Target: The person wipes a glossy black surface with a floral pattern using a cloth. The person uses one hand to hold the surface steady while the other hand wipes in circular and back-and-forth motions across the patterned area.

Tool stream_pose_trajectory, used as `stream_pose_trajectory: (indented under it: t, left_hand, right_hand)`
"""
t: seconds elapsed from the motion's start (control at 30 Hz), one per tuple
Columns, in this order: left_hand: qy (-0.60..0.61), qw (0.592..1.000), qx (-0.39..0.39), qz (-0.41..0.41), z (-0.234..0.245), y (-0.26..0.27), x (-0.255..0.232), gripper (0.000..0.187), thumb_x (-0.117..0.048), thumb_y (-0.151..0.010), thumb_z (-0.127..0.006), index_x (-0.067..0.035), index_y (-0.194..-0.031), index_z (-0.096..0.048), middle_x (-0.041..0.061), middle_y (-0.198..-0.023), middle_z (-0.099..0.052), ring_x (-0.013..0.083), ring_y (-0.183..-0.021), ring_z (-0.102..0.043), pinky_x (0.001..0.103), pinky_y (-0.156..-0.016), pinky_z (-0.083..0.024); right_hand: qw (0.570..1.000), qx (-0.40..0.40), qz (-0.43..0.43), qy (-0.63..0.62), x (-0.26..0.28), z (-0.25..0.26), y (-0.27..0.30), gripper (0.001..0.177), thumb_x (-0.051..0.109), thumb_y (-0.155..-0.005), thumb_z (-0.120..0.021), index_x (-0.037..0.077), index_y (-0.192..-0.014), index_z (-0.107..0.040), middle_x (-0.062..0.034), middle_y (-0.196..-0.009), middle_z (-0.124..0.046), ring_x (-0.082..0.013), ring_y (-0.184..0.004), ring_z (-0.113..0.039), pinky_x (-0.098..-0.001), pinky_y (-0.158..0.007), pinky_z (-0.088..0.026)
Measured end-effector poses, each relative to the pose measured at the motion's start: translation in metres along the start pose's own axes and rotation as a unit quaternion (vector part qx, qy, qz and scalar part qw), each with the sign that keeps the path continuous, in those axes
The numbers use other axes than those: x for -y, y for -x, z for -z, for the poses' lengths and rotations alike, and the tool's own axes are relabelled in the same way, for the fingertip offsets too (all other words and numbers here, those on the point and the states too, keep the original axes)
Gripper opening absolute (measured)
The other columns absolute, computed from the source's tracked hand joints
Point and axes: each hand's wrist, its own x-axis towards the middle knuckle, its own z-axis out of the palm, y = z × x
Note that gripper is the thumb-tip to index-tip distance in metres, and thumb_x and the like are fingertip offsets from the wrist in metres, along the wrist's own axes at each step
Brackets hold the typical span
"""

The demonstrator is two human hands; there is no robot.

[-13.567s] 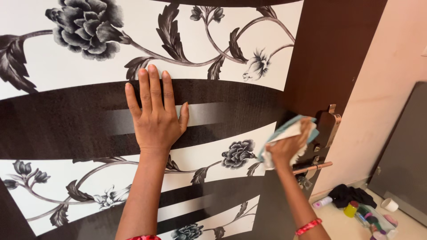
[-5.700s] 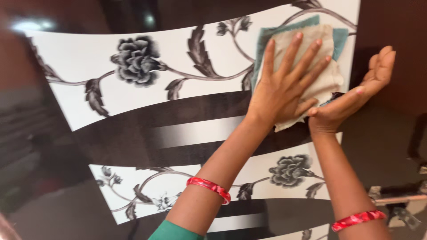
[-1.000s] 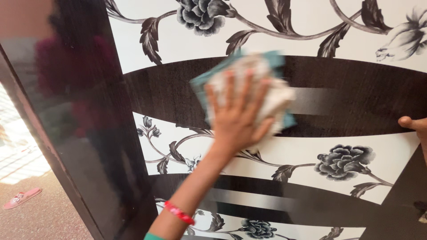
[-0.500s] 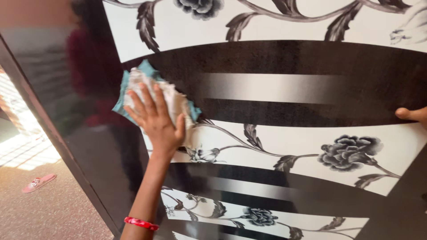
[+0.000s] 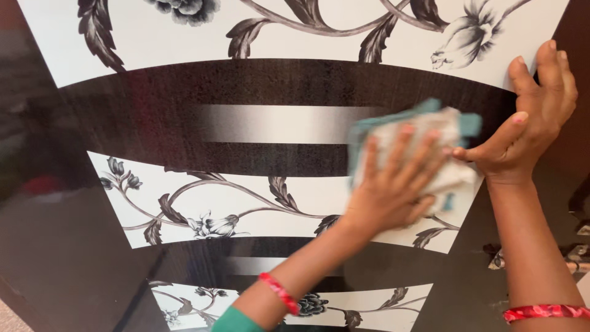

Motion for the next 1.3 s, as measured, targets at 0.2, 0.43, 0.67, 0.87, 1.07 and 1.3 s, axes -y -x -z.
stream_pose_trajectory:
  t: [0.2,0.43,0.67,0.87,1.07,1.3]
  left_hand:
    - [-0.029,0.995,0.038,-0.083,-0.008,-0.004,-0.030,0.086,-0.073,-0.105,-0.043,-0.024,-0.172,-0.020,0.011,-0.177,-0.017,0.0363,-0.164,-0.010,0.071,-0.127,-0.001]
    - [-0.030,0.996,0.031,-0.075,0.006,0.078,0.048,0.082,-0.075,-0.107,-0.030,-0.026,-0.171,-0.015,0.010,-0.175,-0.009,0.0396,-0.160,-0.007,0.069,-0.122,0.005]
    - [-0.063,0.996,-0.030,0.062,0.042,0.186,0.181,0.083,-0.078,-0.105,-0.032,-0.027,-0.168,-0.017,0.009,-0.173,-0.007,0.0400,-0.158,-0.003,0.069,-0.121,0.008]
    - [-0.078,0.982,-0.034,0.167,0.067,0.288,0.277,0.090,-0.077,-0.099,-0.037,-0.026,-0.169,-0.012,0.009,-0.174,-0.002,0.0376,-0.160,0.001,0.072,-0.122,0.009]
    - [-0.081,0.969,-0.035,0.230,0.074,0.290,0.285,0.089,-0.073,-0.104,-0.040,-0.023,-0.171,-0.009,0.011,-0.176,0.001,0.0453,-0.159,0.006,0.073,-0.123,0.008]
    - [-0.067,0.984,-0.073,0.151,0.042,0.149,0.197,0.090,-0.081,-0.102,-0.035,-0.030,-0.169,-0.005,0.003,-0.174,0.008,0.0322,-0.159,0.010,0.071,-0.122,0.010]
  right_hand:
    - [1.000,-0.009,0.020,-0.001,-0.002,0.001,-0.002,0.078,0.051,-0.117,-0.021,-0.013,-0.133,-0.062,-0.0323,-0.151,-0.050,-0.0502,-0.143,-0.043,-0.0567,-0.123,-0.031]
    - [0.998,0.007,0.004,-0.055,-0.003,-0.004,0.004,0.075,0.043,-0.118,-0.018,-0.021,-0.133,-0.053,-0.0362,-0.146,-0.049,-0.0466,-0.139,-0.048,-0.0513,-0.121,-0.038]
    - [0.996,0.018,0.018,-0.086,-0.051,-0.034,0.034,0.085,0.058,-0.108,-0.027,-0.022,-0.130,-0.051,-0.0348,-0.135,-0.055,-0.0447,-0.128,-0.054,-0.0496,-0.115,-0.042]
    - [0.996,0.021,0.083,-0.017,-0.070,-0.028,0.041,0.097,0.070,-0.100,-0.035,-0.022,-0.127,-0.048,-0.0336,-0.125,-0.061,-0.0430,-0.119,-0.059,-0.0481,-0.109,-0.046]
    - [1.000,0.002,-0.004,-0.028,-0.007,-0.003,0.006,0.085,0.057,-0.117,-0.017,-0.016,-0.134,-0.058,-0.0343,-0.145,-0.052,-0.0483,-0.139,-0.044,-0.0555,-0.120,-0.033]
    - [0.999,0.004,0.032,0.029,-0.016,-0.003,0.008,0.084,0.057,-0.113,-0.021,-0.011,-0.136,-0.065,-0.0274,-0.158,-0.050,-0.0452,-0.150,-0.040,-0.0566,-0.128,-0.029]
